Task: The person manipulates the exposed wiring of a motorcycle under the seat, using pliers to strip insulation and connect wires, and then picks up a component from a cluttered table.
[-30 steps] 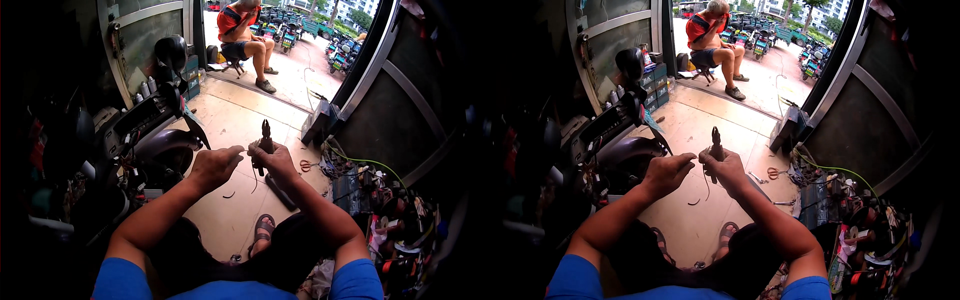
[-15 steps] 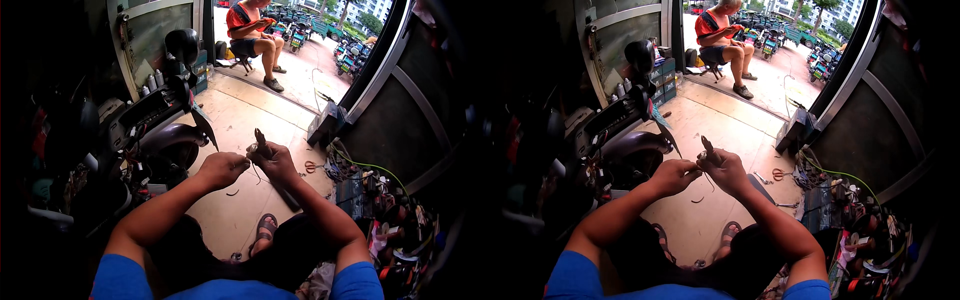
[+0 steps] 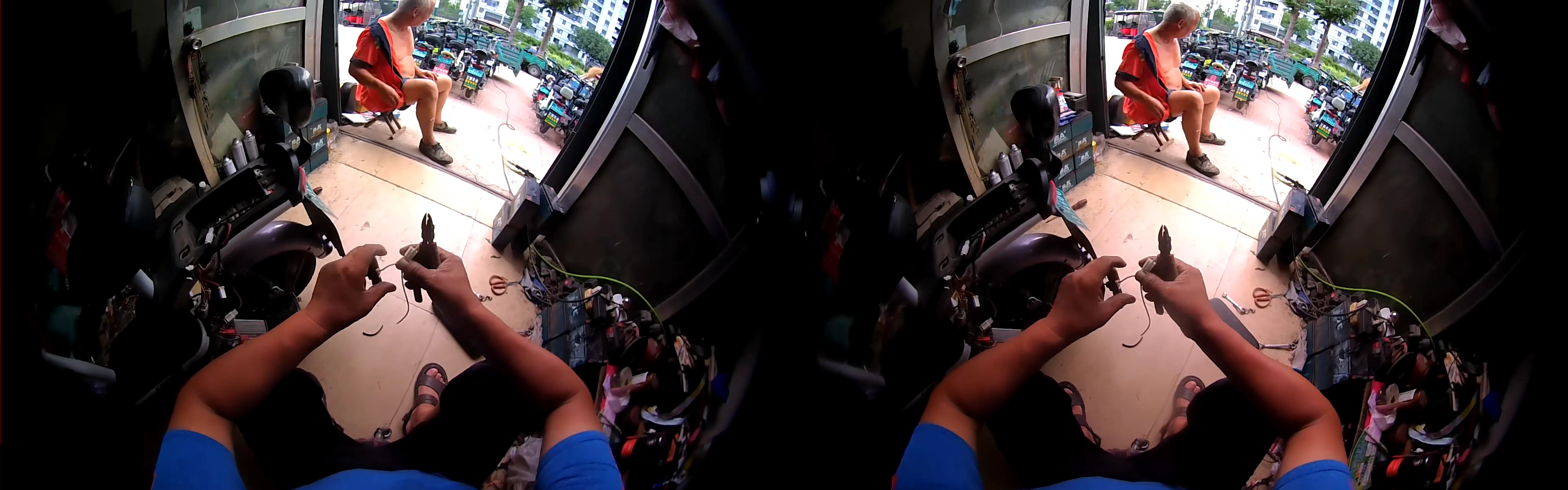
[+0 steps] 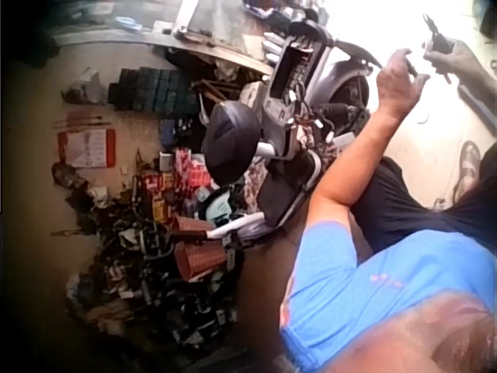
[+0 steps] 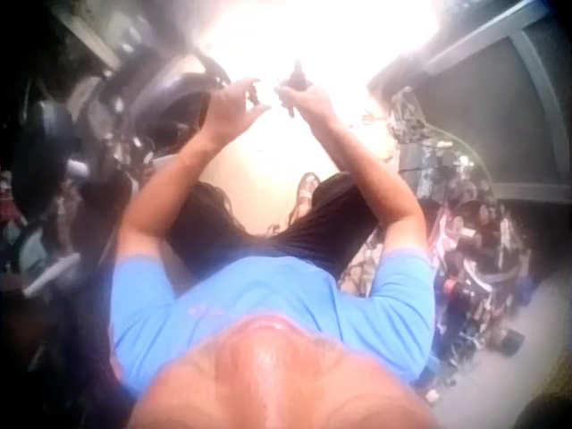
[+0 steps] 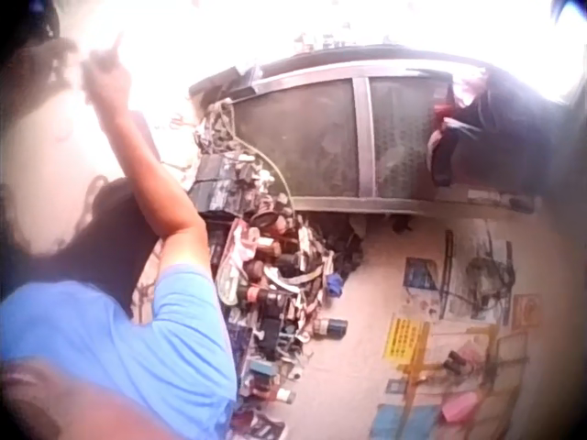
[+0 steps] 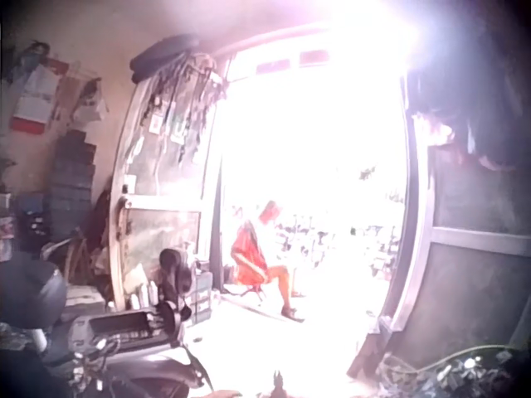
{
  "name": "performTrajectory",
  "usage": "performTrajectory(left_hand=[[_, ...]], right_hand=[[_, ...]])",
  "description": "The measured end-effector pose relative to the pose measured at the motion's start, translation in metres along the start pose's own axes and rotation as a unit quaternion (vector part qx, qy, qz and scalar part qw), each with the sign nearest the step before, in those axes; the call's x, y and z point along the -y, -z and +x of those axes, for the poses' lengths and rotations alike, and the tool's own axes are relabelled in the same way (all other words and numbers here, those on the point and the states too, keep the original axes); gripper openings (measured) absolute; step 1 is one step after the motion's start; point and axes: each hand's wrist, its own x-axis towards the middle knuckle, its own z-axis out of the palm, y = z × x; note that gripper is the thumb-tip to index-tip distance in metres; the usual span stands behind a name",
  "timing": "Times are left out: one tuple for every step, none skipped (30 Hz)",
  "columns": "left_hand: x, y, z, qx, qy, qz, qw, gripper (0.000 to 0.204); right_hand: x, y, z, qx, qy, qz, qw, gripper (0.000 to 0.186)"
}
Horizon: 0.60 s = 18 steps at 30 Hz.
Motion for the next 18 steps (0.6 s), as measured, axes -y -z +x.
performTrajectory(left_hand=[[-0.001, -0.001, 0.000, -0.025, -0.040, 0.042, 0.998, 0.037], [-0.001, -0.001, -0.001, -0.027, -0.042, 0.042, 0.998, 0.037], [-0.001, -0.001, -0.001, -0.025, -0.070, 0.098, 0.992, 0.034], [-0.001, -0.001, -0.001, -0.023, -0.097, 0.153, 0.983, 0.031], [-0.001, -0.001, 0.000, -0.024, -0.099, 0.153, 0.983, 0.031], [0.000, -0.002, 0.002, -0.041, -0.137, 0.186, 0.972, 0.029], [0.001, -0.003, 0.003, -0.057, -0.174, 0.218, 0.959, 0.027], [0.002, -0.004, 0.003, -0.058, -0.174, 0.218, 0.958, 0.027], [0.004, -0.005, 0.003, -0.062, -0.188, 0.242, 0.950, 0.026], [0.004, -0.005, 0.003, -0.065, -0.202, 0.265, 0.941, 0.025], [0.003, -0.005, 0.004, -0.066, -0.203, 0.264, 0.940, 0.025], [0.001, -0.006, 0.006, -0.070, -0.219, 0.260, 0.938, 0.025], [-0.001, -0.007, 0.007, -0.074, -0.234, 0.257, 0.935, 0.026], [-0.001, -0.008, 0.007, -0.074, -0.234, 0.258, 0.934, 0.026], [-0.001, -0.009, 0.005, -0.071, -0.236, 0.261, 0.933, 0.026], [-0.001, -0.010, 0.004, -0.068, -0.238, 0.263, 0.932, 0.027], [-0.002, -0.011, 0.005, -0.070, -0.240, 0.262, 0.932, 0.027], [-0.004, -0.013, 0.006, -0.057, -0.240, 0.262, 0.933, 0.028]], right_hand=[[0.000, 0.000, 0.000, 0.002, -0.001, 0.009, 1.000, 0.030], [0.001, -0.002, 0.000, 0.001, -0.006, 0.011, 1.000, 0.030], [0.003, -0.003, -0.001, -0.001, -0.012, 0.014, 1.000, 0.030], [0.003, -0.003, -0.001, 0.000, -0.010, 0.012, 1.000, 0.030], [0.003, -0.002, -0.002, 0.001, -0.008, 0.019, 1.000, 0.029], [0.004, -0.002, -0.002, 0.002, -0.005, 0.025, 1.000, 0.029], [0.006, -0.001, -0.002, 0.002, -0.003, 0.024, 1.000, 0.029], [0.007, -0.001, -0.003, -0.001, -0.007, 0.031, 0.999, 0.028], [0.007, -0.001, -0.003, -0.003, -0.011, 0.039, 0.999, 0.028], [0.007, -0.001, -0.004, -0.003, -0.010, 0.039, 0.999, 0.028], [0.008, 0.000, -0.005, -0.005, -0.018, 0.060, 0.998, 0.026], [0.008, 0.001, -0.005, -0.007, -0.025, 0.082, 0.996, 0.025], [0.009, 0.002, -0.006, -0.008, -0.024, 0.081, 0.996, 0.025], [0.010, 0.001, -0.006, -0.009, -0.036, 0.098, 0.995, 0.023], [0.010, 0.001, -0.006, -0.009, -0.048, 0.115, 0.992, 0.021], [0.009, 0.001, -0.006, -0.008, -0.047, 0.115, 0.992, 0.021], [0.009, 0.003, -0.006, -0.004, -0.052, 0.119, 0.992, 0.020], [0.008, 0.006, -0.006, 0.001, -0.057, 0.123, 0.991, 0.019]])
